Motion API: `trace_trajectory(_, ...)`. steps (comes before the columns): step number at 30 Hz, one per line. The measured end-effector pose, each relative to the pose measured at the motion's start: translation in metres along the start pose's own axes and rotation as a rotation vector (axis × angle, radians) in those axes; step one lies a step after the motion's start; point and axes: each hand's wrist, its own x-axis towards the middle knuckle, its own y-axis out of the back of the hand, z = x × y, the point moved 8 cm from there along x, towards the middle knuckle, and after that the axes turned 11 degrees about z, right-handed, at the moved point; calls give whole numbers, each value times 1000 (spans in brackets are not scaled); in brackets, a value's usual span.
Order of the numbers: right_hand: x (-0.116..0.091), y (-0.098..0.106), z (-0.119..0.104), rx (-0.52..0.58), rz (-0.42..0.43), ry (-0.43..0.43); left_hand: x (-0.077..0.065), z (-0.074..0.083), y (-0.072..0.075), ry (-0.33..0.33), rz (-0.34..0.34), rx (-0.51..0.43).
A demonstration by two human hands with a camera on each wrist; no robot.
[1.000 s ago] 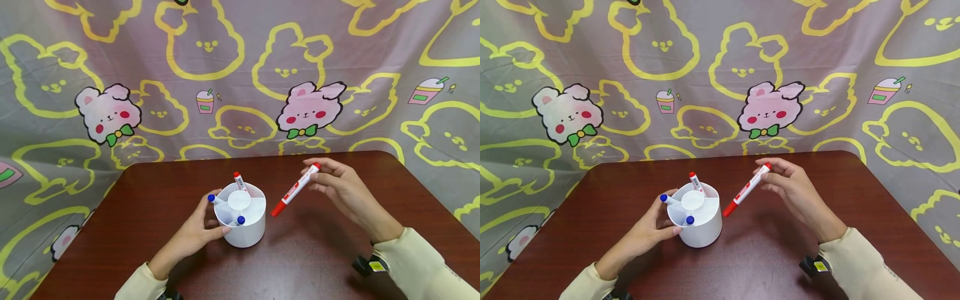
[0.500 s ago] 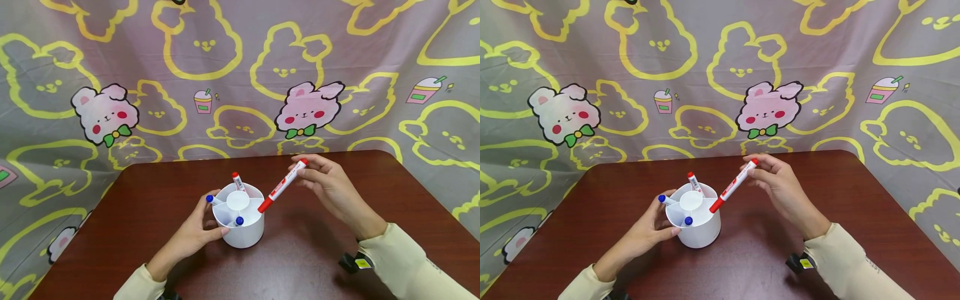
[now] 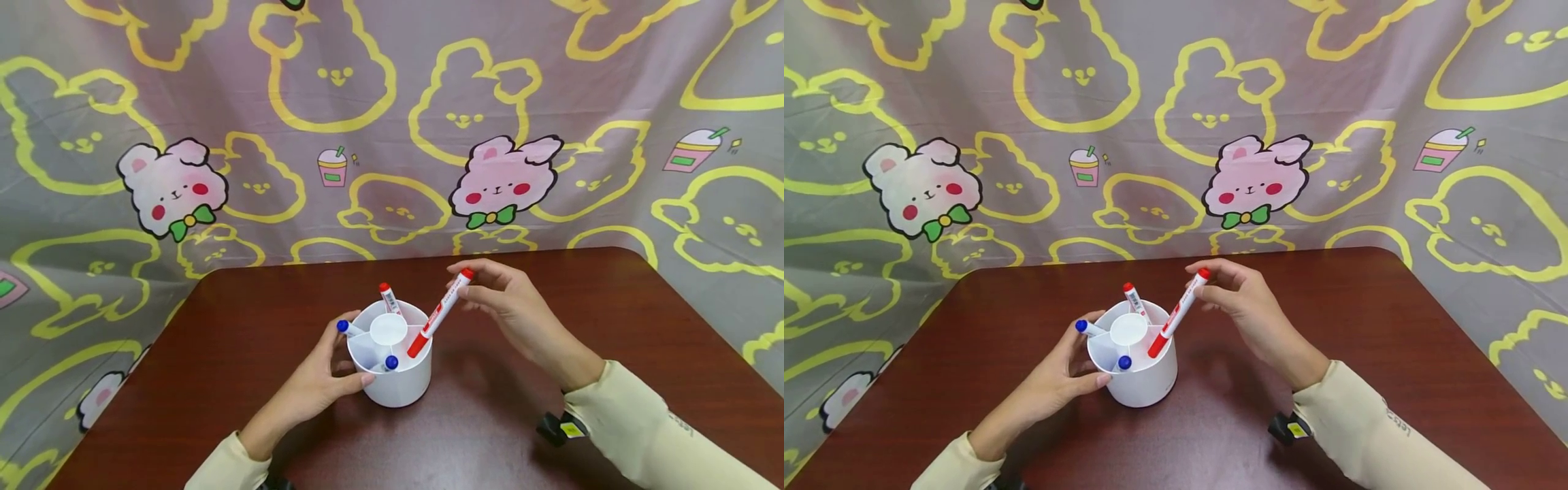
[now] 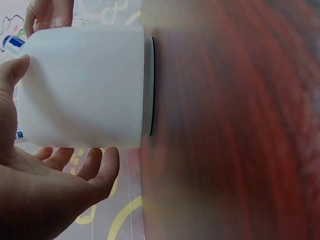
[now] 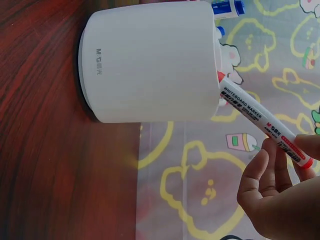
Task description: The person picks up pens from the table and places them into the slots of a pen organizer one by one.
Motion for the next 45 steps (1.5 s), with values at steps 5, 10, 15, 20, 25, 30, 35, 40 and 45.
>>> trace_trajectory(5, 0, -4, 3, -58, -2, 8, 1, -1, -1, 15, -15, -12)
trace_trajectory(10, 0, -10, 7, -90, -8, 15, 1, -1, -1, 11, -20, 2)
trace_trajectory(15, 0, -16, 9, -132, -22, 31, 1, -1, 0, 11, -7, 16)
trace_trajectory(20, -2, -21, 15, -168, -35, 14, 1, -1, -1, 15, -8, 21)
trace_trajectory(25, -4, -26, 21, -171, -51, -10, 1, 0, -1, 26, -11, 10)
trace_trajectory(30, -5, -29, 26, -186, -63, -32, 0, -1, 0, 40, -10, 28)
trace_trajectory(35, -6, -31, 29, -198, -65, -42, 0, 0, 0, 33, -8, 25)
trace_trajectory(40, -6, -33, 31, -202, -64, -46, 0, 0, 0, 19, -9, -3)
trace_trajectory(45, -7, -35, 35, -201, -64, -59, 0, -1, 1, 10, -1, 8)
